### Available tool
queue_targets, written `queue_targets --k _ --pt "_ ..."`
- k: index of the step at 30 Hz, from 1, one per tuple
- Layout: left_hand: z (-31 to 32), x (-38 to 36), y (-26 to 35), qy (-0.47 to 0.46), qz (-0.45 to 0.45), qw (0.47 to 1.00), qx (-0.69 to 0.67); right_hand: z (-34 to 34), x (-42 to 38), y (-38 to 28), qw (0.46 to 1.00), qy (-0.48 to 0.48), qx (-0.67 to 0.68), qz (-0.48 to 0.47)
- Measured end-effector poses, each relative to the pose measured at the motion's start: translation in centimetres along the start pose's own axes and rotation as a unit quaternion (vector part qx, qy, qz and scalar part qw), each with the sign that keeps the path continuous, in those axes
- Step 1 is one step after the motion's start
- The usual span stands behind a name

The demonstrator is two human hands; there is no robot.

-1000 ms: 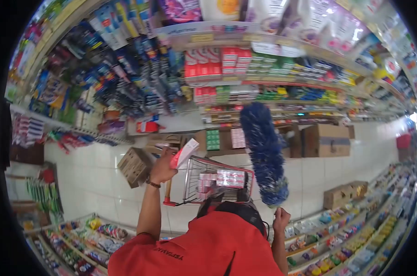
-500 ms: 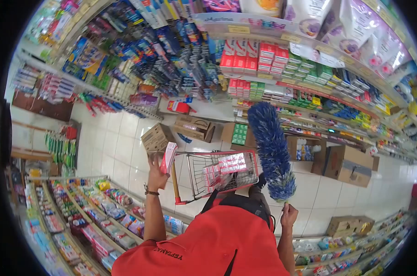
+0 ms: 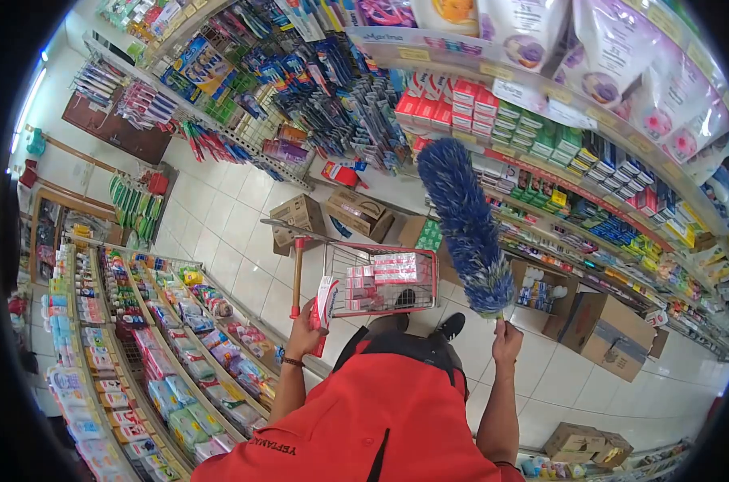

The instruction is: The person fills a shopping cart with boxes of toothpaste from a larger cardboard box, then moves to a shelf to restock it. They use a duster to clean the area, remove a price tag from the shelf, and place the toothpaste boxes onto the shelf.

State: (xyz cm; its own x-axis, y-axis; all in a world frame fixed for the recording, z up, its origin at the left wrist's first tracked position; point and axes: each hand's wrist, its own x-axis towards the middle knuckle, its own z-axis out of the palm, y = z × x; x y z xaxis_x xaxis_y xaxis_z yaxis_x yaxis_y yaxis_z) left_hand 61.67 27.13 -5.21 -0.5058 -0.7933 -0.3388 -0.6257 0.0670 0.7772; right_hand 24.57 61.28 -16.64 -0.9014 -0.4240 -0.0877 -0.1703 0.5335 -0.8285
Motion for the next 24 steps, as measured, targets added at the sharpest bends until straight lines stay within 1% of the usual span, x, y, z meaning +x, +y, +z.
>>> queue_targets --k 2,4,5,7,10,12,13,14,15,16,17,18,19,20,22,23,24 --pt "1.1 -1.1 0.2 0.011 -0.003 1.000 0.018 -0.3 -0.1 2.1 1.000 -0.009 0.029 0.002" --pt "1.8 -1.7 0.9 0.009 -0.037 0.999 0.000 -0.6 -0.7 3.9 0.998 -0.005 0.063 0.021" --pt "2.2 -1.8 1.4 0.005 -0.033 0.999 0.004 -1.3 -1.1 4.4 0.999 -0.009 0.043 0.026" --pt "2.9 -1.9 2.4 -0.002 -0.035 0.996 0.078 -2.4 -1.4 5.3 0.999 -0.004 0.023 0.032" --pt "4.3 -1.3 3.8 -0.012 -0.019 0.997 0.069 -3.5 -3.2 6.4 0.999 0.009 0.029 0.033" --pt "5.3 0.0 3.6 -0.024 -0.003 0.998 0.061 -3.9 -4.0 6.5 0.998 -0.012 0.021 0.058" --pt "5.9 0.8 3.5 -0.007 0.012 1.000 0.023 -4.2 -4.3 6.3 0.997 -0.028 -0.002 0.071" --pt "6.6 1.8 2.7 0.009 0.025 1.000 -0.017 -4.3 -4.5 6.0 0.997 -0.013 -0.001 0.078" --pt "7.0 3.3 1.5 -0.024 -0.035 0.988 -0.145 -4.3 -4.8 5.7 0.996 -0.041 -0.015 0.074" --pt "7.3 4.3 2.0 -0.037 -0.031 0.988 -0.146 -4.4 -5.0 5.2 0.995 -0.071 -0.032 0.070" --pt "7.7 5.4 3.2 -0.031 -0.076 0.966 -0.245 -4.6 -5.0 3.8 0.993 -0.093 -0.043 0.060" --pt "8.2 6.5 4.3 -0.026 -0.124 0.932 -0.339 -4.1 -5.2 3.1 0.995 -0.092 -0.013 0.037" --pt "8.5 6.9 7.0 -0.082 -0.130 0.886 -0.438 -4.1 -4.8 1.1 0.991 -0.125 -0.016 0.035" --pt "9.1 8.1 7.0 -0.091 -0.143 0.859 -0.484 -4.0 -4.6 -0.5 0.989 -0.146 -0.013 0.013" --pt "8.8 11.9 4.9 -0.184 -0.182 0.763 -0.592 -2.1 -3.7 -1.2 0.980 -0.198 -0.020 -0.028" --pt "9.8 9.3 14.5 -0.088 -0.210 0.765 -0.603 -1.2 -3.3 -1.7 0.982 -0.188 -0.022 -0.021" --pt "9.7 10.4 14.0 -0.099 -0.212 0.766 -0.599 -0.3 -2.9 -2.5 0.981 -0.188 -0.034 -0.046"
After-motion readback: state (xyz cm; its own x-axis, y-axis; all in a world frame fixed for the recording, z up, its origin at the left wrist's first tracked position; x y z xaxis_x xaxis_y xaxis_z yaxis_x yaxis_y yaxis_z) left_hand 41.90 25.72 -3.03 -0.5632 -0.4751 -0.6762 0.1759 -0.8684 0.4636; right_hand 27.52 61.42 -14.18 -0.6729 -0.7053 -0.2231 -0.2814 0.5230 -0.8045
